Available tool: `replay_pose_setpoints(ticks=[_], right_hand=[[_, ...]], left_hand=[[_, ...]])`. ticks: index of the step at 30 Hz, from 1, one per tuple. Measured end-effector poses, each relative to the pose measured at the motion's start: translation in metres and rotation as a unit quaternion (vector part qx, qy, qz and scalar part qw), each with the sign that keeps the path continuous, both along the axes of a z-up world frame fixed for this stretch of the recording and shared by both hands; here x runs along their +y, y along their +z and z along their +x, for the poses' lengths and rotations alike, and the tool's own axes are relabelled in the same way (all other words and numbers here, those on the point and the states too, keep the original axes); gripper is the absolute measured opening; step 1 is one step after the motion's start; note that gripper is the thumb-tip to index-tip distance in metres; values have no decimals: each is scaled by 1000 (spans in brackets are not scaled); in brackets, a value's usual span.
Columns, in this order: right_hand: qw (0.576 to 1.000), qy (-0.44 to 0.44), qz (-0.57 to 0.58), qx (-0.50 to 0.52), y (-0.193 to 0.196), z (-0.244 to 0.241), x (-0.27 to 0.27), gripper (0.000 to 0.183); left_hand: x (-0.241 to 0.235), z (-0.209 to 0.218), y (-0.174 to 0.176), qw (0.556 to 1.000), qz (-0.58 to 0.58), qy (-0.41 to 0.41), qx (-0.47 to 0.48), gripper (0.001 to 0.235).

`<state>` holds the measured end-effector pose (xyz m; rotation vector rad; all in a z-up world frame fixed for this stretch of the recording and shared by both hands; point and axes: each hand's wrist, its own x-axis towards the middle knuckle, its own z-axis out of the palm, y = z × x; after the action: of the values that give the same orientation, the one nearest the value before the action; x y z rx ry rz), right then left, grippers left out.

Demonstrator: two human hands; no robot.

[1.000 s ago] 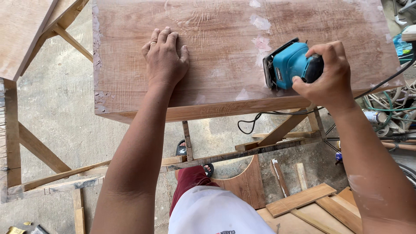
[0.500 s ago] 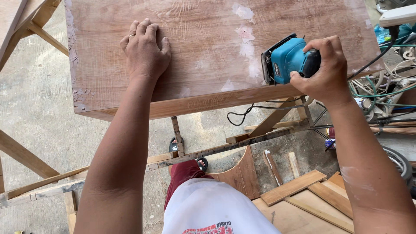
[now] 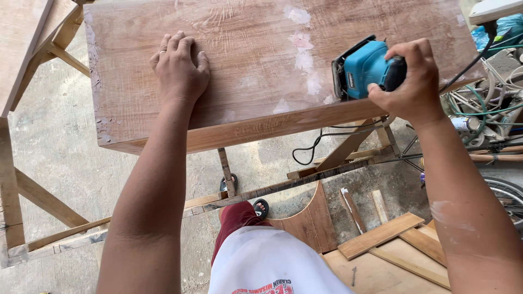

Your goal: The person picks up an electric sander and smooths the surface of a rectangular wooden plank resting on a workbench. They move the sander back and forth across the plank's surface, occasionally adjusting their grip and position to cover different areas.

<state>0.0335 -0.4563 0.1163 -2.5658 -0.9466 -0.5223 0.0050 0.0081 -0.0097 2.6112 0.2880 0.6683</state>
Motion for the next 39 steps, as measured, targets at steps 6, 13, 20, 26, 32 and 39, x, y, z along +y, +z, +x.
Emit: replay_pose_setpoints(ticks=[6, 13, 20, 26, 32, 39], right_hand=[[999, 48, 3, 3, 5, -24, 25, 57], [997, 64, -31, 18, 19, -10, 22, 57], [996, 86, 16, 22, 15, -19, 55, 55], [999, 48, -13, 4, 14, -4, 25, 56], [999, 45, 2, 6, 11, -11, 34, 60], [998, 66, 1, 16, 11, -16, 30, 60]], left_hand=[[-2, 4, -2, 999, 31, 0, -37, 31], [0, 4, -4, 1000, 8, -4, -11, 37], [1, 5, -10, 999, 30, -1, -13, 41], [-2, 2, -4, 1000, 12, 4, -17, 39], [0, 4, -4, 1000, 15, 0, -14, 35], [1, 6, -7, 1000, 24, 10, -16, 36]])
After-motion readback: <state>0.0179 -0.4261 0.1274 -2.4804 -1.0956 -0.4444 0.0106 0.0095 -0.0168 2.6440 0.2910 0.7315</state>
